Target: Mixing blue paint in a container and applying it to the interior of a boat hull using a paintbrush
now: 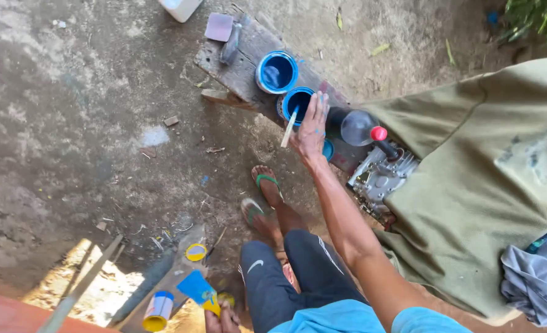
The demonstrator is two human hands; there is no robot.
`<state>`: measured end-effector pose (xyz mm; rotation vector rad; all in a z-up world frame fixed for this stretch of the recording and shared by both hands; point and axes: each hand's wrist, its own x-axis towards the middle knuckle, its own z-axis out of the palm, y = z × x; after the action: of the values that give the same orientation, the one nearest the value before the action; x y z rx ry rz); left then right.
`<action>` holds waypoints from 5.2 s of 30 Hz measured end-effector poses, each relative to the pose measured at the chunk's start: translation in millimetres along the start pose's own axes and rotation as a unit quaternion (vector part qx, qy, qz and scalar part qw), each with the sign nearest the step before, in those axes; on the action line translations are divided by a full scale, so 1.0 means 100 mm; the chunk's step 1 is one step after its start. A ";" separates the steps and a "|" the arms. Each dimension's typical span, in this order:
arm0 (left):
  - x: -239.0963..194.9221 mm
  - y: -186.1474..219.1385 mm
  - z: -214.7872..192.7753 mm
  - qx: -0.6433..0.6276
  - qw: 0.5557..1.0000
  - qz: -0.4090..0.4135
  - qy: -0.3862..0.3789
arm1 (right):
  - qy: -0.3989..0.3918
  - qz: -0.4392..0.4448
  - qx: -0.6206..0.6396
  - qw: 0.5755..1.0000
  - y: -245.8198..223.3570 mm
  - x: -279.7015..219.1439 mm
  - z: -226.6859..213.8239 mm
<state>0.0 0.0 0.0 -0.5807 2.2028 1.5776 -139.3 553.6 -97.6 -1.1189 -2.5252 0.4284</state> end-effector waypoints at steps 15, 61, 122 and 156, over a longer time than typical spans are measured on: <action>2.22 2.71 2.52 0.227 0.889 0.229 -0.324 | 0.015 0.371 0.118 0.921 -0.60 -1.61 -1.14; 1.95 3.51 4.97 0.620 0.460 0.410 -0.486 | 0.426 0.407 0.172 0.790 -0.06 -1.03 -0.61; 1.68 3.15 5.10 0.670 0.524 0.182 -0.495 | 0.320 0.147 -0.296 0.888 0.50 -1.28 -0.19; 1.81 2.91 4.95 0.365 0.749 0.001 -0.552 | 0.335 0.234 -0.070 0.910 0.31 -1.28 -0.50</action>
<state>-278.5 534.1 -12.5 0.5066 1.5667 0.5649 -17.4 483.7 -89.5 -1.5994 -1.7020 -0.0431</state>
